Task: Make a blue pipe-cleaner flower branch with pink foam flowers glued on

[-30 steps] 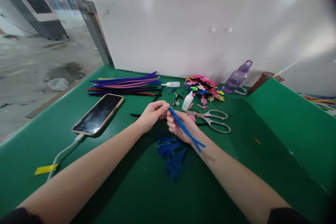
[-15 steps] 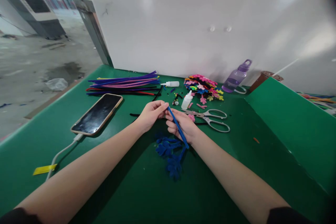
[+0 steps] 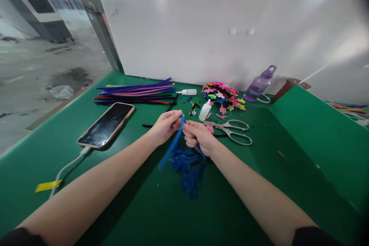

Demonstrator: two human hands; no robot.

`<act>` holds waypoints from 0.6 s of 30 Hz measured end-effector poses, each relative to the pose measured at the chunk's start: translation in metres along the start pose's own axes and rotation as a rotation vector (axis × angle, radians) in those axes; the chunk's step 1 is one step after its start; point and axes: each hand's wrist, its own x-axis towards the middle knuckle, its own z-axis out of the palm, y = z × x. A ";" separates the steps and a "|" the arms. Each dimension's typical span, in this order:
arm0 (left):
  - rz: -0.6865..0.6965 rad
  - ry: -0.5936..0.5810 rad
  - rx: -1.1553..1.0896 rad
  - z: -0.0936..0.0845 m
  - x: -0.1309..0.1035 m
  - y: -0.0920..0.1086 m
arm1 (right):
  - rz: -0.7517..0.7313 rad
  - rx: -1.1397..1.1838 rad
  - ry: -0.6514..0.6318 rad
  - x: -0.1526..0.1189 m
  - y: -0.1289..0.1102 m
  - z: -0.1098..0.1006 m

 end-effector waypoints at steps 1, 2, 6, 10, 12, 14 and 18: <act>0.005 0.004 -0.001 -0.001 0.000 0.000 | 0.006 -0.015 -0.003 0.000 0.000 0.000; 0.010 0.007 0.001 -0.001 0.001 0.001 | 0.008 -0.022 -0.011 0.000 0.001 0.000; 0.022 0.016 0.023 -0.002 0.002 0.002 | -0.050 0.013 -0.033 0.002 0.002 -0.002; 0.019 -0.006 0.081 -0.001 0.002 0.001 | -0.060 0.045 -0.012 0.003 0.002 -0.002; 0.027 -0.026 0.152 0.000 0.001 0.000 | -0.055 0.030 0.028 0.004 0.003 -0.002; 0.053 -0.026 0.232 0.000 0.000 -0.001 | -0.056 0.015 0.073 0.004 0.005 -0.003; 0.152 0.016 0.400 0.001 -0.001 0.001 | -0.089 0.007 0.148 0.006 0.007 -0.004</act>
